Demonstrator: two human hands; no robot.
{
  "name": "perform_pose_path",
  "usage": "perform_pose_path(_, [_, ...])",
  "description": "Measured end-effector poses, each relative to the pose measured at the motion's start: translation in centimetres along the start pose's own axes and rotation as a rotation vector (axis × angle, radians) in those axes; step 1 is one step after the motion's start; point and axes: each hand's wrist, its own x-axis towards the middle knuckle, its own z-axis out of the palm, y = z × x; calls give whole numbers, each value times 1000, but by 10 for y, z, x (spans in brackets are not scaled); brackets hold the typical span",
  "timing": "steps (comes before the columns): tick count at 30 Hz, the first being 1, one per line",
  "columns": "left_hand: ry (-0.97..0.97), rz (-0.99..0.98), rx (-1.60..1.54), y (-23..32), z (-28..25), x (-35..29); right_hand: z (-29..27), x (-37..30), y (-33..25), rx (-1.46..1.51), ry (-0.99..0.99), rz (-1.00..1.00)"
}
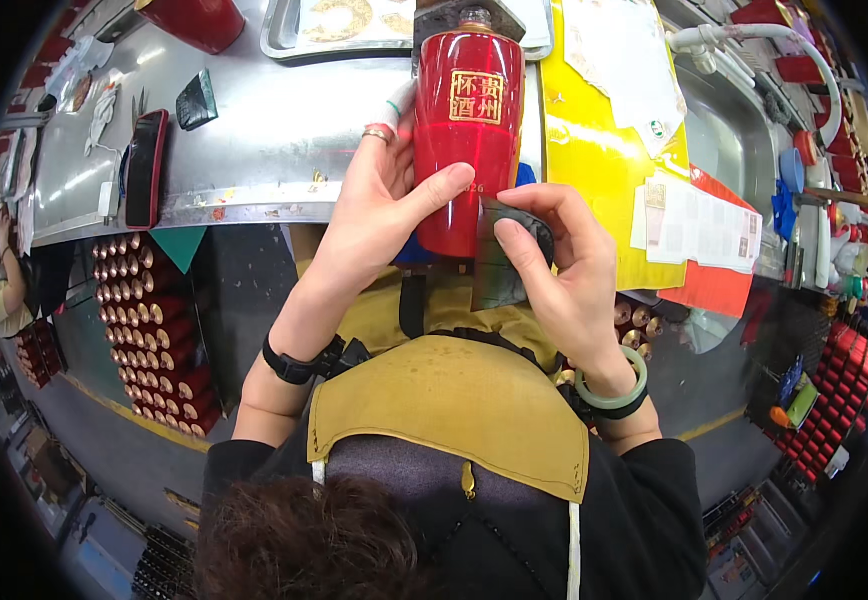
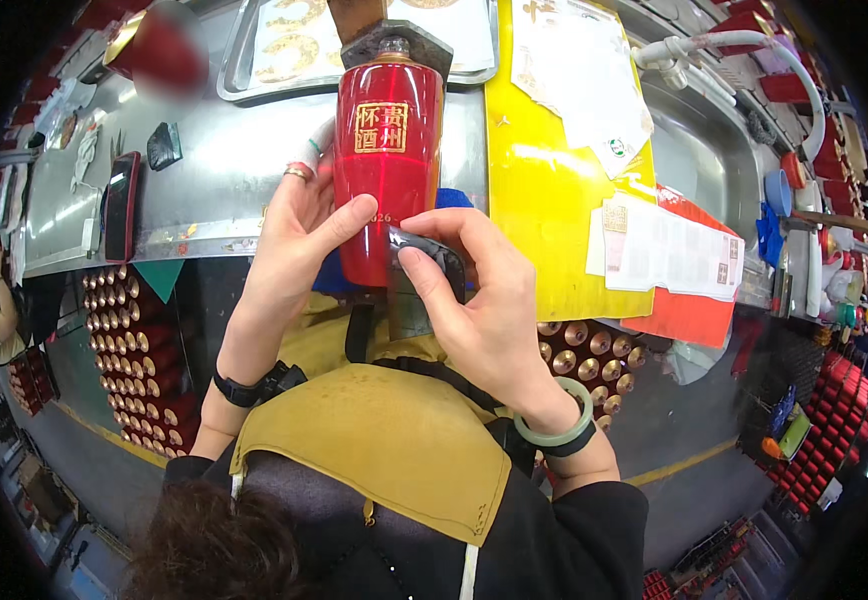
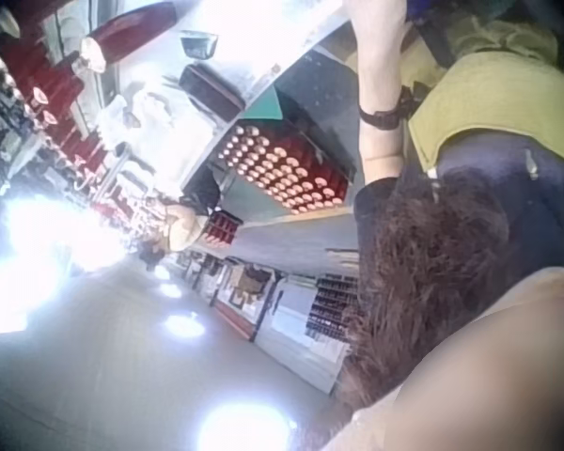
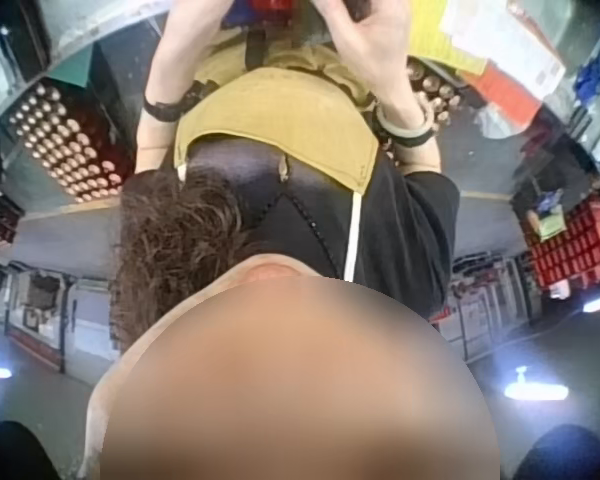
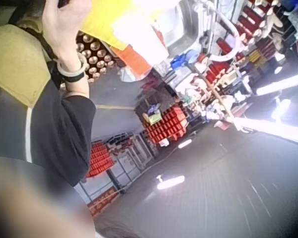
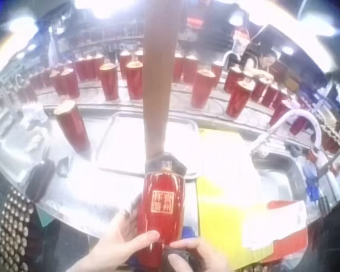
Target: Applying decorative labels and seals to red liquor bottles on a production line.
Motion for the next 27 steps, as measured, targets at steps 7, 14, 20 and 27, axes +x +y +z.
perform_pose_path(7, [12, 6, 10, 0, 0, 0, 6, -3, 11, 20, 53, 32])
perform_pose_path(14, [13, 5, 0, 0, 0, 0, 9, -2, 7, 56, 64, 39])
perform_pose_path(20, [4, 4, 23, 0, 0, 1, 8, -3, 11, 42, 67, 33])
perform_pose_path(27, [4, -14, 4, -1, 0, 1, 9, -2, 8, -28, 70, 29])
